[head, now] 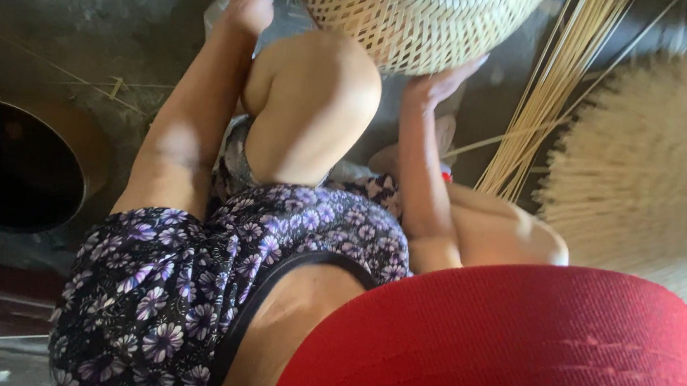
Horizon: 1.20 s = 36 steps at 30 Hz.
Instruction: The person weaves bamboo strips by hand to form a conical structure, threading and tucking individual pieces into a lattice.
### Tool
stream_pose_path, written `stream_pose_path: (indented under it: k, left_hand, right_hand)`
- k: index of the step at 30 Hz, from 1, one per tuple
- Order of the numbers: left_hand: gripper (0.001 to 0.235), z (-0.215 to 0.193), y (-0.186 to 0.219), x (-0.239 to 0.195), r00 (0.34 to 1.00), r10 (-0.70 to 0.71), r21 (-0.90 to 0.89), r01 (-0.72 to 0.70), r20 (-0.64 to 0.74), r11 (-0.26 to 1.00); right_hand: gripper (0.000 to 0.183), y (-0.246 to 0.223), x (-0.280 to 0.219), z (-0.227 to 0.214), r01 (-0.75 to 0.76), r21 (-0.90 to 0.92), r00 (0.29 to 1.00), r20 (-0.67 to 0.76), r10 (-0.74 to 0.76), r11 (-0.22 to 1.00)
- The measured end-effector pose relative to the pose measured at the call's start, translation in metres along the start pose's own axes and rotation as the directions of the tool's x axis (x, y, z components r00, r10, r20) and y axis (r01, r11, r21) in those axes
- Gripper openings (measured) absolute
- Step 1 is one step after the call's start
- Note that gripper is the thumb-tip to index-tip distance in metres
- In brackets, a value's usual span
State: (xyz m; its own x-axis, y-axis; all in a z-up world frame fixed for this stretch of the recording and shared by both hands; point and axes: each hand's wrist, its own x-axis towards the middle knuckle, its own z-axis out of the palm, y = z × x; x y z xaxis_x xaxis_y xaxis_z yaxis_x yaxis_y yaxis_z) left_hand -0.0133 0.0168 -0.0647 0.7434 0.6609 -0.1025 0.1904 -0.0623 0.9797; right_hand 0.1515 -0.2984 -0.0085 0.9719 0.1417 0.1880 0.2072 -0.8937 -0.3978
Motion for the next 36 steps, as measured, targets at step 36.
stream_pose_path:
  k: [36]
  left_hand:
    - [0.051, 0.045, 0.06, 0.011, 0.957, 0.178, -0.069, -0.198, -0.227, 0.978]
  right_hand:
    - [0.069, 0.039, -0.012, 0.068, 0.431, 0.047, 0.666, -0.69, -0.283, 0.901]
